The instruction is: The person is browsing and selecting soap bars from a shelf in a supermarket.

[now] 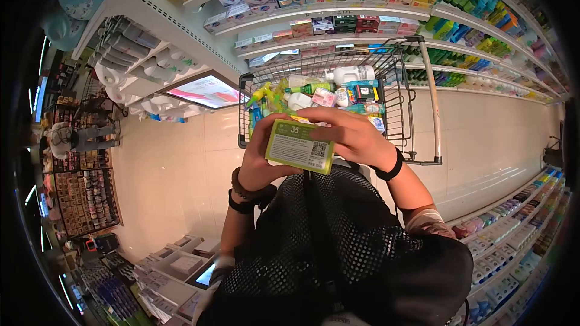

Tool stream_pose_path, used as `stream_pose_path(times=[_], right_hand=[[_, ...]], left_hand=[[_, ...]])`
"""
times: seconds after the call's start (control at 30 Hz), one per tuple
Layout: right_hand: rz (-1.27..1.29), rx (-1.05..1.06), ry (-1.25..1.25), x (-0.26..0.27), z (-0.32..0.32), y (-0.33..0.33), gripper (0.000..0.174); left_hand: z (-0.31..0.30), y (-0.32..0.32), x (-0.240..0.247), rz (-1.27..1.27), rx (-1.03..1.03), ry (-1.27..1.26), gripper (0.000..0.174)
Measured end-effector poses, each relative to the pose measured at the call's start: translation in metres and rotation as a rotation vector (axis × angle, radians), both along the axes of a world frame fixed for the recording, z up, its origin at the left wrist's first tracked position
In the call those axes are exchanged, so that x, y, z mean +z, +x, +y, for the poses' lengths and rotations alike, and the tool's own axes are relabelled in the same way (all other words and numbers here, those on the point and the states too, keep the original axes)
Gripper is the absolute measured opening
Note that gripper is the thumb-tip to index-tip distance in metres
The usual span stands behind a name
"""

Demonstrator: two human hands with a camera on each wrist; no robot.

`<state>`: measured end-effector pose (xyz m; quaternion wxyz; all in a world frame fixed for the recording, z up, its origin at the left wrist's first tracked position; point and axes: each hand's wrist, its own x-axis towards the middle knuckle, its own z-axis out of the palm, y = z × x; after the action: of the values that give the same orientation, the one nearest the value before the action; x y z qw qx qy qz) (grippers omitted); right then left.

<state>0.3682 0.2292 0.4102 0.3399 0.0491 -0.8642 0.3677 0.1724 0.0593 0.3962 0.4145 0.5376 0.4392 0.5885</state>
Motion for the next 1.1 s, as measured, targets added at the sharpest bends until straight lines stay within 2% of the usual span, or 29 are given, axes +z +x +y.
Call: stream_pose_path(times=[0.13, 0.2, 0.27, 0.33, 0.4, 0.47, 0.6, 0.67, 1.1], right_hand=[[0.061, -0.156, 0.015, 0.008, -0.025, 0.005, 0.040], [0.112, -0.189, -0.029, 0.003, -0.035, 0.007, 0.034], [0.143, -0.107, -0.555, -0.008, -0.049, 0.017, 0.030], [0.249, -0.092, -0.826, -0.006, -0.065, 0.020, 0.032], [0.209, -0.090, -0.829, -0.003, -0.071, 0.025, 0.034], [0.225, -0.078, -0.804, -0.001, -0.076, 0.027, 0.036], [0.228, -0.098, -0.770, 0.002, -0.085, 0.027, 0.042], [0.220, -0.099, -0.765, 0.004, -0.087, 0.027, 0.042], [0.213, -0.070, -0.757, 0.008, -0.089, 0.022, 0.043]], left_hand=[[-0.009, 0.009, 0.016, -0.010, -0.026, 0.039, 0.092], [-0.011, 0.015, 0.018, 0.118, 0.041, 0.187, 0.089], [-0.016, 0.020, 0.023, 0.143, 0.088, 0.203, 0.085], [-0.019, 0.020, 0.022, 0.208, 0.160, 0.284, 0.083], [-0.022, 0.021, 0.022, 0.227, 0.177, 0.272, 0.083], [-0.025, 0.019, 0.019, 0.321, 0.185, 0.292, 0.091], [-0.031, 0.020, 0.019, 0.311, 0.187, 0.288, 0.091], [-0.032, 0.021, 0.022, 0.223, 0.198, 0.276, 0.081], [-0.036, 0.015, 0.021, 0.219, 0.203, 0.289, 0.081]])
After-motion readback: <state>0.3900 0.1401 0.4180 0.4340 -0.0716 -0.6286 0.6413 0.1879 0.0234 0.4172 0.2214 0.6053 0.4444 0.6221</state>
